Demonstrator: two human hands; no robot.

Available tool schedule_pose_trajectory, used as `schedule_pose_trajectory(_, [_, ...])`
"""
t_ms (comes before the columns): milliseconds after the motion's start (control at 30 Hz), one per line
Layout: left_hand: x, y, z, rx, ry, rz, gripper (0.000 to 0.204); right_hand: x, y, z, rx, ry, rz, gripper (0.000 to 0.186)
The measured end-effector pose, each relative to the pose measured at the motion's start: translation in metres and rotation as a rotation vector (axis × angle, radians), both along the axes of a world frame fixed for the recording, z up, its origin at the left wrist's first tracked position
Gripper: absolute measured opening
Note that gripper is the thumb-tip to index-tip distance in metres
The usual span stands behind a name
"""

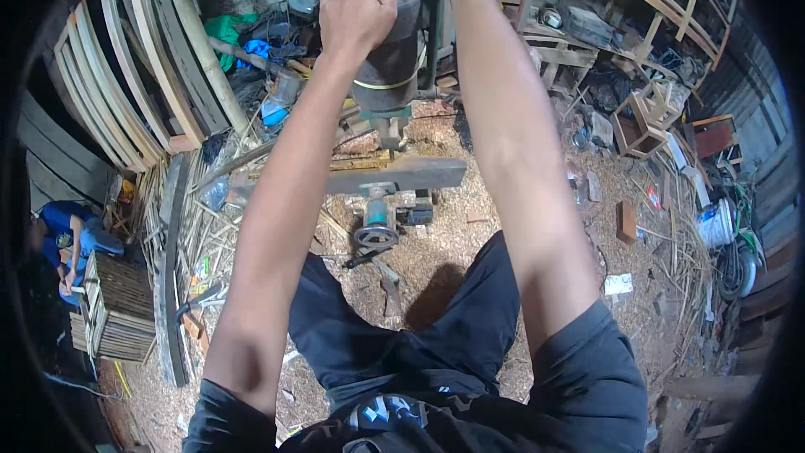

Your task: Operating a vertical woodworking power tool to process a wooden piece.

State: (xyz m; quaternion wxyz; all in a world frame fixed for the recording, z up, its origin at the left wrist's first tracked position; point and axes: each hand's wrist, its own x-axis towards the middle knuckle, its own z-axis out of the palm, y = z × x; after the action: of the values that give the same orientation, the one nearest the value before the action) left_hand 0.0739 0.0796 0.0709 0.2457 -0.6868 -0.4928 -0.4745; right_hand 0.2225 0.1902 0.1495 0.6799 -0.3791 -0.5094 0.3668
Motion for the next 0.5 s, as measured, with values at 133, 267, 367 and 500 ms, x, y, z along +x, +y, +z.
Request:
schedule_pose_trajectory(133, [-0.005,-0.005,0.0,-0.044,0.054,-0.018,0.059,0.006,-0.032,-0.01,0.012,0.032,0.082,0.046])
schedule_pose_trajectory(267, [0.002,-0.011,-0.005,-0.171,-0.01,-0.053,0.059,0.013,-0.053,-0.02,-0.036,0.02,-0.055,0.046])
schedule_pose_trajectory(367, [0.001,-0.023,-0.015,0.019,-0.084,-0.115,0.056,0.011,-0.059,-0.024,0.004,-0.003,-0.033,0.043])
schedule_pose_trajectory(500, [-0.007,-0.051,-0.045,-0.112,0.02,-0.067,0.069,0.005,-0.069,-0.028,0.02,0.067,-0.008,0.044])
